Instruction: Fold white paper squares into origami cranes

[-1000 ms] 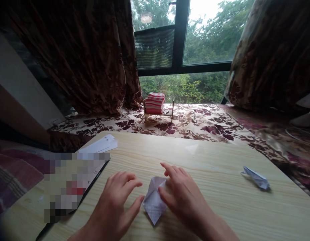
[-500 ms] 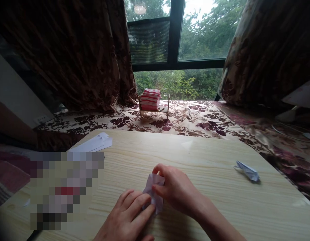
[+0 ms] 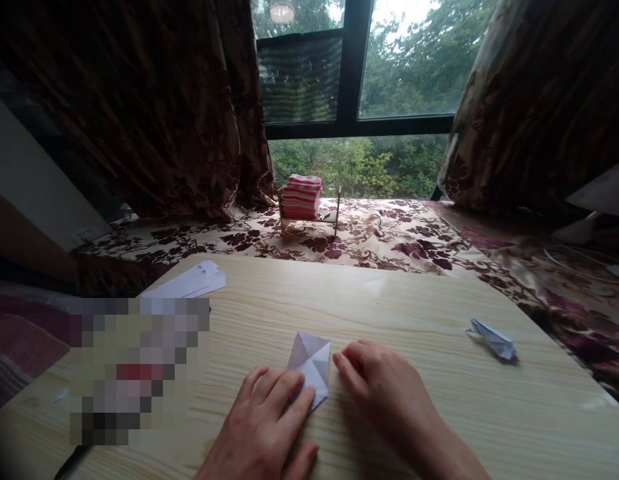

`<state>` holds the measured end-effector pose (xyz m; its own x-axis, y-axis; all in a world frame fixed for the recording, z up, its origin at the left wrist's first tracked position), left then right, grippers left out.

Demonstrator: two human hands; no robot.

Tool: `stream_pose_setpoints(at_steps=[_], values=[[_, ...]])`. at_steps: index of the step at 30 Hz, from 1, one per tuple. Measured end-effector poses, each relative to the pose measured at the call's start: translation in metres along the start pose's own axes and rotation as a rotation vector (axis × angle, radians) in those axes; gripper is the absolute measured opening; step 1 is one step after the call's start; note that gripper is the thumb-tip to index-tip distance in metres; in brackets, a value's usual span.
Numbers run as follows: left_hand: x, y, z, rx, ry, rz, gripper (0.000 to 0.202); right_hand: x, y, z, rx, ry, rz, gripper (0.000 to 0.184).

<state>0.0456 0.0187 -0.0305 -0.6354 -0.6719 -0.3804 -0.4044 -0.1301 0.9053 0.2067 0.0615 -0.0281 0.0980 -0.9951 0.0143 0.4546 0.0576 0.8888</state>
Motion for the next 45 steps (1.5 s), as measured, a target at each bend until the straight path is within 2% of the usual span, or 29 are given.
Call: stream_pose_setpoints(at_steps=[2, 3, 5, 7, 9, 11, 16, 20, 25, 31, 42, 45], values=[[-0.009, 0.012, 0.004, 0.079, 0.024, 0.005, 0.036, 0.005, -0.006, 0.002, 0.014, 0.008, -0.023, 0.038], [-0.014, 0.021, 0.011, 0.119, 0.087, -0.059, 0.031, 0.006, -0.008, 0.003, 0.016, 0.014, -0.037, 0.036], [-0.022, 0.031, 0.031, 0.164, 0.274, -0.076, 0.021, 0.006, -0.01, 0.006, 0.016, 0.026, -0.043, 0.032], [-0.03, 0.031, 0.045, 0.172, 0.385, -0.032, 0.014, 0.004, -0.012, 0.006, 0.016, 0.028, -0.032, 0.031], [-0.036, 0.023, 0.051, 0.192, 0.407, 0.051, 0.011, 0.003, -0.011, 0.007, 0.012, 0.029, -0.027, 0.031], [-0.038, 0.015, 0.051, 0.196, 0.407, 0.078, 0.016, 0.003, -0.011, 0.008, 0.004, 0.022, -0.026, 0.032], [-0.034, 0.006, 0.045, 0.2, 0.389, 0.044, 0.019, 0.006, -0.011, 0.016, 0.0, 0.043, -0.01, 0.037], [-0.03, 0.009, 0.044, 0.257, 0.39, 0.007, 0.019, 0.007, -0.018, 0.022, 0.006, 0.122, -0.019, 0.021], [-0.027, 0.011, 0.046, 0.307, 0.39, -0.054, 0.017, 0.007, -0.025, 0.023, -0.075, 0.208, -0.13, 0.008], [-0.024, 0.011, 0.048, 0.289, 0.396, -0.062, 0.012, 0.012, -0.028, 0.032, -0.084, 0.289, -0.223, 0.015], [-0.024, 0.01, 0.047, 0.317, 0.338, -0.023, 0.012, 0.015, -0.026, 0.038, -0.013, 0.362, -0.268, 0.018], [-0.024, 0.01, 0.046, 0.316, 0.324, -0.024, 0.012, 0.015, -0.027, 0.039, 0.017, 0.379, -0.226, 0.021]])
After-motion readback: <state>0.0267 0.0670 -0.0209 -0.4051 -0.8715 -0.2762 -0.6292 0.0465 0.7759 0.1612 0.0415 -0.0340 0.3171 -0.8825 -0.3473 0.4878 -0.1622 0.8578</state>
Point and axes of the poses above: each hand's wrist, its own x-axis away from the middle knuckle, its own y-axis out of the back of the hand, z = x × y, the point moved 6 cm from there along -x, towards the middle knuckle, and after that the axes turned 3 degrees about z, right-handed, at the moved point
